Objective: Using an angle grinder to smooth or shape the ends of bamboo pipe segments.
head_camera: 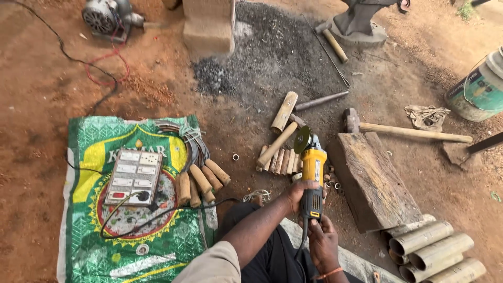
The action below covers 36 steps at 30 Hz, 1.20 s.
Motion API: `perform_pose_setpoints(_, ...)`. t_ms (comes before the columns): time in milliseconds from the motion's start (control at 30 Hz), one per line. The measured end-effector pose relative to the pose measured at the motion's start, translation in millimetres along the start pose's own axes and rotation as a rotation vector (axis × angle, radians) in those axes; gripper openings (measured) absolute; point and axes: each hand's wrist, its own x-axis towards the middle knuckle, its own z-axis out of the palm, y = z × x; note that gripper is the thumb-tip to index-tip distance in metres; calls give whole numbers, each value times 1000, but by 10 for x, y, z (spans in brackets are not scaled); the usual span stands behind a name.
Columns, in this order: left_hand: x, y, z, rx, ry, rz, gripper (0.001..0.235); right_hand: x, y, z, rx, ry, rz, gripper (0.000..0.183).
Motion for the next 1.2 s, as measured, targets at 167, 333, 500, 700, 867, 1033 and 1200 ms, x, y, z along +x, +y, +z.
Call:
perform_pose_setpoints(167,-75,54,52,-59,-4,-38,69,137,256,-218,-38,21,-15,39)
perform_pose_setpoints(333,-105,17,139,-39,33,-58,69,-17,-370,-252,-371,-39,70,49)
perform_pose_setpoints(500,-26,-78,-6,108,-24,-64,65,132,-856,-180,-394,-57,108,68)
perform_pose_setpoints(700,-95,-268,465,340,19,-44,67,387,-1085,-104,-442,-21,214,70)
perform_pose_setpoints(867,-41,-733,559,464,13,-65,65,495,-996,-455,-334,-33,252,61)
perform_pose_setpoints(1033,41,-1368,575,552,29,-67,74,530,-894,-1119,-295,40,286,47)
perform_pose_setpoints(1200,-122,-1765,785,805,-55,-90,97,-17,-1170,-1221,-257,-22,162,45)
